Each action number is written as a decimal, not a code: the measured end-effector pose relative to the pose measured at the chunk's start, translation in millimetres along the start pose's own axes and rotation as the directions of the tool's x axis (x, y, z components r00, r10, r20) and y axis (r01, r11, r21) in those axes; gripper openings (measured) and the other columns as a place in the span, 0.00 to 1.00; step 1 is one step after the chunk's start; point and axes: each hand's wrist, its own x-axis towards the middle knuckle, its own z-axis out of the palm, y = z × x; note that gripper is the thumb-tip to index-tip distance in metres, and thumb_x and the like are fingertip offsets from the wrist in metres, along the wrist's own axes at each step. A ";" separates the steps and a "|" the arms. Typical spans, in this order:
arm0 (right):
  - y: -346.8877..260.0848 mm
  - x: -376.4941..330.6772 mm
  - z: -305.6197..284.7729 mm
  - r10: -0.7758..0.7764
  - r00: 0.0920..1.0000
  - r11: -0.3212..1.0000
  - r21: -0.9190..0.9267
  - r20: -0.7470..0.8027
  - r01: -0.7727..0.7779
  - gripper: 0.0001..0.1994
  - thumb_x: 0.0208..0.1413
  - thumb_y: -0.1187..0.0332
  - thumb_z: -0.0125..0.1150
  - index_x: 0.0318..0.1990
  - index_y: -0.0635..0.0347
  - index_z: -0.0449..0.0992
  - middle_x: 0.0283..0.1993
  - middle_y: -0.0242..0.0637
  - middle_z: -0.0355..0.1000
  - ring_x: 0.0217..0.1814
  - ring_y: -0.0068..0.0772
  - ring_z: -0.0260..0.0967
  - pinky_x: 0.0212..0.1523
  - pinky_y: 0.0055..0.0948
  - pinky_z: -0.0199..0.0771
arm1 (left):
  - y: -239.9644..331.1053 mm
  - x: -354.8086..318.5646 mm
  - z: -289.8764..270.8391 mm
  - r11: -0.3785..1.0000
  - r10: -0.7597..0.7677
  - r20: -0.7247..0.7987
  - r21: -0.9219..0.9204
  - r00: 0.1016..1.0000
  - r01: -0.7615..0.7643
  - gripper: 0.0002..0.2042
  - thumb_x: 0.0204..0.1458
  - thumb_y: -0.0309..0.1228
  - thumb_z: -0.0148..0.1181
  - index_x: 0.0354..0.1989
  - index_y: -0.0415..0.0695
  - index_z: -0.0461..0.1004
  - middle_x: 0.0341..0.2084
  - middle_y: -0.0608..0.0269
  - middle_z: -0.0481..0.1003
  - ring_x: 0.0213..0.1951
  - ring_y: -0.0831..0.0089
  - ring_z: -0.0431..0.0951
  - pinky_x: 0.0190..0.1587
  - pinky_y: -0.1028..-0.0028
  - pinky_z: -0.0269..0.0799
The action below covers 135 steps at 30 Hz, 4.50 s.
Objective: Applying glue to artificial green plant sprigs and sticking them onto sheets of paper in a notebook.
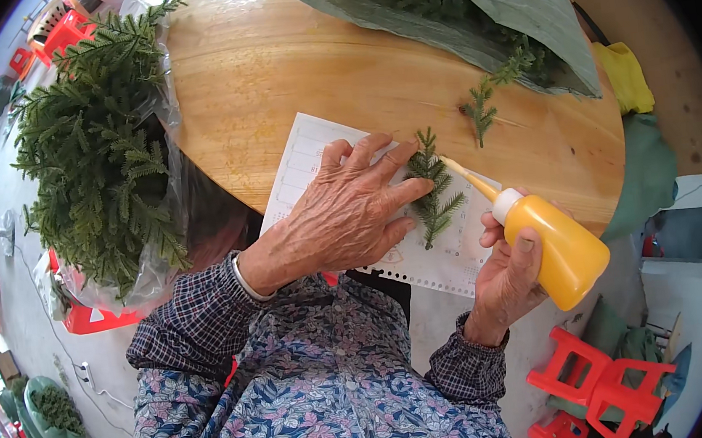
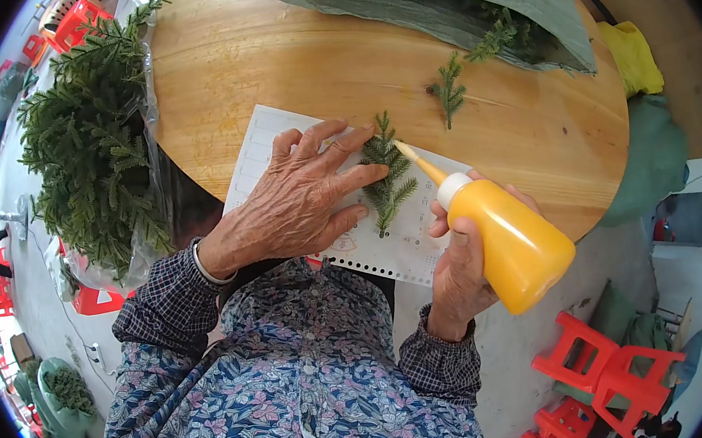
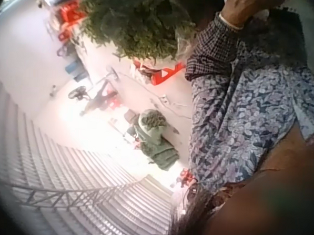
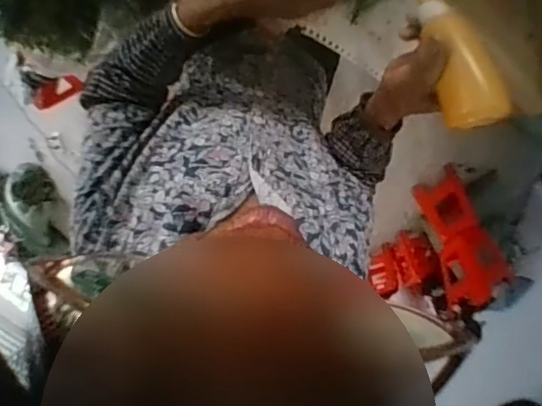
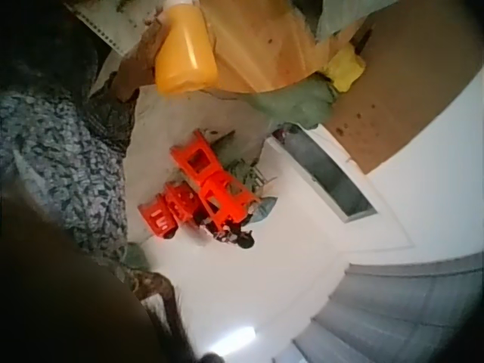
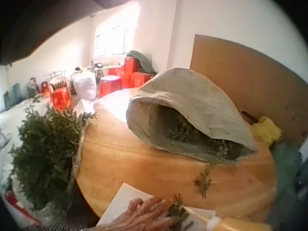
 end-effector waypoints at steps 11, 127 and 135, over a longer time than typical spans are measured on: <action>-3.9 -1.8 1.6 -0.009 1.000 0.995 -0.096 -0.015 0.007 0.25 0.49 0.72 0.61 0.55 0.60 0.59 0.48 0.51 0.69 0.30 0.39 0.71 0.25 0.24 0.72 | 1.1 2.4 -0.4 1.000 0.000 -0.003 -0.005 1.000 0.000 0.15 0.46 0.35 0.58 0.44 0.52 0.70 0.55 0.54 0.64 0.55 0.57 0.61 0.48 0.59 0.56; -38.6 -14.0 -29.5 -0.175 0.964 0.904 -0.355 0.199 0.238 0.26 0.50 0.64 0.61 0.55 0.62 0.61 0.43 0.54 0.72 0.22 0.35 0.68 0.19 0.21 0.67 | -2.5 -0.8 -0.6 0.988 0.071 -0.010 -0.135 0.997 -0.072 0.10 0.48 0.31 0.62 0.40 0.51 0.79 0.51 0.70 0.72 0.56 0.64 0.66 0.57 0.57 0.52; -44.4 -18.4 -25.7 -0.117 0.983 0.949 -0.277 0.139 0.152 0.26 0.50 0.63 0.61 0.55 0.62 0.61 0.43 0.54 0.72 0.22 0.36 0.68 0.19 0.20 0.68 | -2.5 -0.9 -0.8 0.987 0.065 -0.001 -0.147 0.998 -0.064 0.11 0.47 0.30 0.62 0.40 0.51 0.79 0.51 0.70 0.72 0.56 0.63 0.66 0.57 0.57 0.52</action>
